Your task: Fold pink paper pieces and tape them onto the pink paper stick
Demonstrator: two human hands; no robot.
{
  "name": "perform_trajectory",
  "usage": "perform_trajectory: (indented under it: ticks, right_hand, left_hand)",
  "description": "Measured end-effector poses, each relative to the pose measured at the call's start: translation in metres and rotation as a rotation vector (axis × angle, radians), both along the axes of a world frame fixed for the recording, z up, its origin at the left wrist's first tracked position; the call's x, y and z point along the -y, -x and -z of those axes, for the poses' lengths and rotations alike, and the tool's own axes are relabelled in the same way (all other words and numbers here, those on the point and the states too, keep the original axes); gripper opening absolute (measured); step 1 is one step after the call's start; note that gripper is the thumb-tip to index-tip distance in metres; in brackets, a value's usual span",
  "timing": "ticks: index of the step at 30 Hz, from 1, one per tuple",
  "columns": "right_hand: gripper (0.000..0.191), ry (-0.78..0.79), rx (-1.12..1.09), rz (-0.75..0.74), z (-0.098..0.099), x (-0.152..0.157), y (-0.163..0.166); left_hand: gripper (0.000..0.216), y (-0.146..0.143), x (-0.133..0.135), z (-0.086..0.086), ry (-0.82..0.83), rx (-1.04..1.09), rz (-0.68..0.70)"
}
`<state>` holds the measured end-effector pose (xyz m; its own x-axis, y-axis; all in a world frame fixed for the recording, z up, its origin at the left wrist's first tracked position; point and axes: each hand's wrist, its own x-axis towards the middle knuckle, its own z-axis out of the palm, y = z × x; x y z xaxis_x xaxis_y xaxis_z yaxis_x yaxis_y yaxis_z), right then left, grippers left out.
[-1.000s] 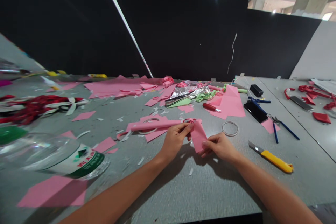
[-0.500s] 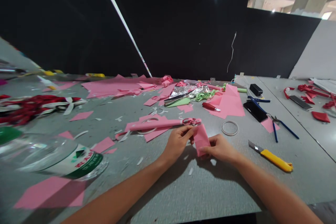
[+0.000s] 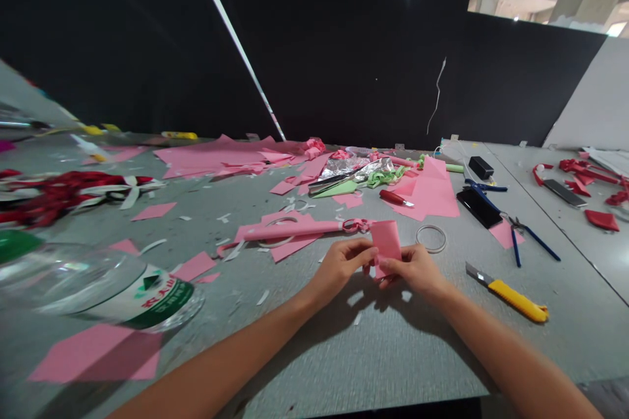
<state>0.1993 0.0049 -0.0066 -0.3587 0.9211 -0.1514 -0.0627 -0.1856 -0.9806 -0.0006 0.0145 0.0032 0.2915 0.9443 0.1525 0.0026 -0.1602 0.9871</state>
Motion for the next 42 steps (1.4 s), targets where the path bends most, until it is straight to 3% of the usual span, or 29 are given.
perform_trajectory:
  ticks: [31, 39, 42]
  right_hand:
    - [0.051, -0.013, 0.016, -0.022, 0.0094, -0.0004, 0.004]
    - [0.053, -0.201, 0.123, 0.037, 0.0007, -0.0044, -0.0031]
    - [0.057, -0.197, 0.098, 0.06, -0.0001, -0.0073, -0.0057]
  left_hand:
    - [0.037, -0.0003, -0.0024, 0.0057, -0.027, -0.162, 0.006]
    - [0.041, 0.0002, 0.0002, 0.0056, -0.063, -0.214, 0.016]
    - [0.041, 0.0004, 0.0001, 0.0068, -0.073, -0.237, 0.029]
